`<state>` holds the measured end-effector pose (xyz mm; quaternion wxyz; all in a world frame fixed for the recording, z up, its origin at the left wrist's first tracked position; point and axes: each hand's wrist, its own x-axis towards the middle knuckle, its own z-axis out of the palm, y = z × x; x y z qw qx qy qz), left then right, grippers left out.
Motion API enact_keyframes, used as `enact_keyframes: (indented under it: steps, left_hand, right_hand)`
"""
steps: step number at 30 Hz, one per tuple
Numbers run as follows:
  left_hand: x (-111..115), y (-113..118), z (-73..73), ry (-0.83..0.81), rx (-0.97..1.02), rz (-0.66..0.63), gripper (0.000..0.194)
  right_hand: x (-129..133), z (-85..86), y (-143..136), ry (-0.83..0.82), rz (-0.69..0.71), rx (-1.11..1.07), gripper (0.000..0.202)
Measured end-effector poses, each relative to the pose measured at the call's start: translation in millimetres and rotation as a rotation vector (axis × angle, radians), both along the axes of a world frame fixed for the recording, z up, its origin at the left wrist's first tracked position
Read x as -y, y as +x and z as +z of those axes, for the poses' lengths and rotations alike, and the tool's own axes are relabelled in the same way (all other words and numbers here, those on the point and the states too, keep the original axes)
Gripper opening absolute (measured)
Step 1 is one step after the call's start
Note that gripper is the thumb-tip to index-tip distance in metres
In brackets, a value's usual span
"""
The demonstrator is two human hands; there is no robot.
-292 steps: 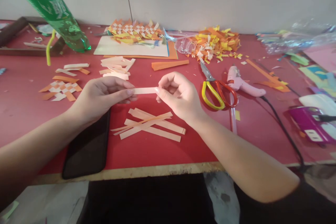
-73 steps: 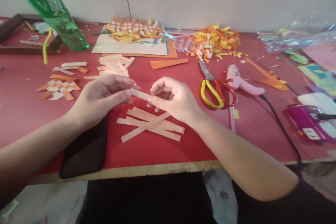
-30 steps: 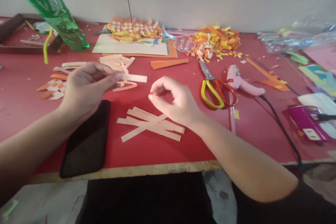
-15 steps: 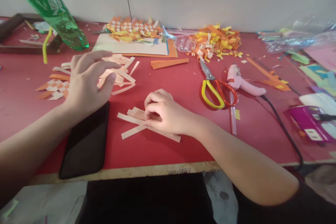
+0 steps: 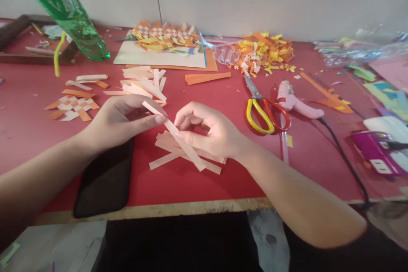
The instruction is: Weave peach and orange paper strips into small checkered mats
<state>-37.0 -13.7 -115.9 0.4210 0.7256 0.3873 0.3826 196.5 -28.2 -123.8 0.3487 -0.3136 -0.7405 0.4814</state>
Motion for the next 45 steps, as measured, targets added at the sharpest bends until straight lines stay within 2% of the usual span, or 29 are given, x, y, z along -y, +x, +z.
enact_keyframes:
  steps: [4,8,11,15,22,26,28,34,45]
  left_hand:
    - [-1.2,1.5,-1.7,-0.219,0.086,0.046,0.016]
    - [-0.8,2.8,-2.8,-0.287,0.134,0.048,0.016]
    - [0.7,3.9,-1.0,-0.328,0.125,0.041,0.018]
    - [2.7,5.1,0.2,-0.364,0.150,-0.005,0.017]
    - [5.7,5.5,-3.4,-0.417,0.188,-0.187,0.011]
    - [6.7,5.5,-6.2,-0.364,0.252,-0.215,0.028]
    - [7.1,6.0,-6.5,-0.340,0.264,-0.175,0.033]
    - [7.5,6.9,-6.0,-0.234,0.214,0.045,0.021]
    - [5.6,8.1,-6.5,-0.278,0.291,0.137,0.018]
  right_hand:
    - [1.8,2.3,0.3,0.048,0.111,0.049,0.021]
    - [1.2,1.5,-2.6,-0.002,0.148,0.069,0.016]
    - [-0.7,0.5,-5.1,-0.004,0.099,0.013,0.001]
    - [-3.3,-1.5,-6.2,0.055,-0.030,-0.005,0.013]
    - [-2.9,-5.0,-7.5,-0.242,-0.162,-0.004,0.029]
    - [-3.6,-5.5,-8.6,-0.259,-0.211,-0.088,0.031]
    - [-3.7,-5.6,-8.9,-0.259,-0.222,-0.099,0.031]
    - [-2.4,-6.5,-8.3,-0.255,-0.214,-0.069,0.031]
    - [-4.1,-5.2,-8.6,-0.112,-0.303,-0.098,0.022]
